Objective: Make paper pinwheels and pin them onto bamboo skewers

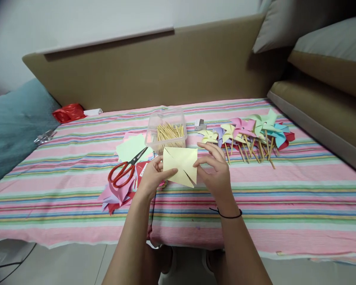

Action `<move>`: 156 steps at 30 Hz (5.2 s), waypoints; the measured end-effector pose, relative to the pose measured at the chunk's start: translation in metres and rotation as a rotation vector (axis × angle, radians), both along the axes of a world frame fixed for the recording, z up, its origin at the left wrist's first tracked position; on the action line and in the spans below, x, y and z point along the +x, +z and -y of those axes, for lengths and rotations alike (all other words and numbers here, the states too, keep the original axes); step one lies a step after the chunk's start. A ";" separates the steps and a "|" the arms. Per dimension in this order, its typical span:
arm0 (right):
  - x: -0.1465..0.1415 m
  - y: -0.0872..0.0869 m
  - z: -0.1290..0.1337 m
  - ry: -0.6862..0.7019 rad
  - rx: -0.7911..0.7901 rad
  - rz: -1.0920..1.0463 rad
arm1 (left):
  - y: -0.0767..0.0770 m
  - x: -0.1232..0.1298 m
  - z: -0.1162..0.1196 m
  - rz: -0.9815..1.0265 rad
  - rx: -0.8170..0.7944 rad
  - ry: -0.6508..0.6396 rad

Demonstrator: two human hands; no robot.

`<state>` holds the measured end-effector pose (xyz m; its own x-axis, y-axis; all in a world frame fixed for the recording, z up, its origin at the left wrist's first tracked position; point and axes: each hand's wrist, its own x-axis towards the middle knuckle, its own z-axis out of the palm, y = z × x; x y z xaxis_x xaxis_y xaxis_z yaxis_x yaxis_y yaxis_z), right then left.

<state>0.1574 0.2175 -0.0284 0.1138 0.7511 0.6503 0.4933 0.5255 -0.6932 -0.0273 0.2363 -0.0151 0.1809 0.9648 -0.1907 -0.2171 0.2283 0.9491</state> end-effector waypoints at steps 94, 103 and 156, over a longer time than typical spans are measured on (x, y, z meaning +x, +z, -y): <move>-0.021 -0.008 -0.006 0.343 -0.888 -0.604 | -0.004 -0.009 -0.020 -0.119 0.081 0.049; -0.018 -0.006 -0.006 0.253 -0.927 -0.636 | 0.003 -0.014 -0.016 -0.192 0.252 -0.173; -0.027 0.004 -0.007 0.087 -0.755 -1.016 | 0.000 0.016 -0.010 0.105 -0.036 -0.002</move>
<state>0.1304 0.2247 -0.0242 0.2403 0.9256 -0.2925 -0.4509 -0.1604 -0.8781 -0.0114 0.2466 -0.0147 0.2039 0.9572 -0.2053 -0.3148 0.2626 0.9121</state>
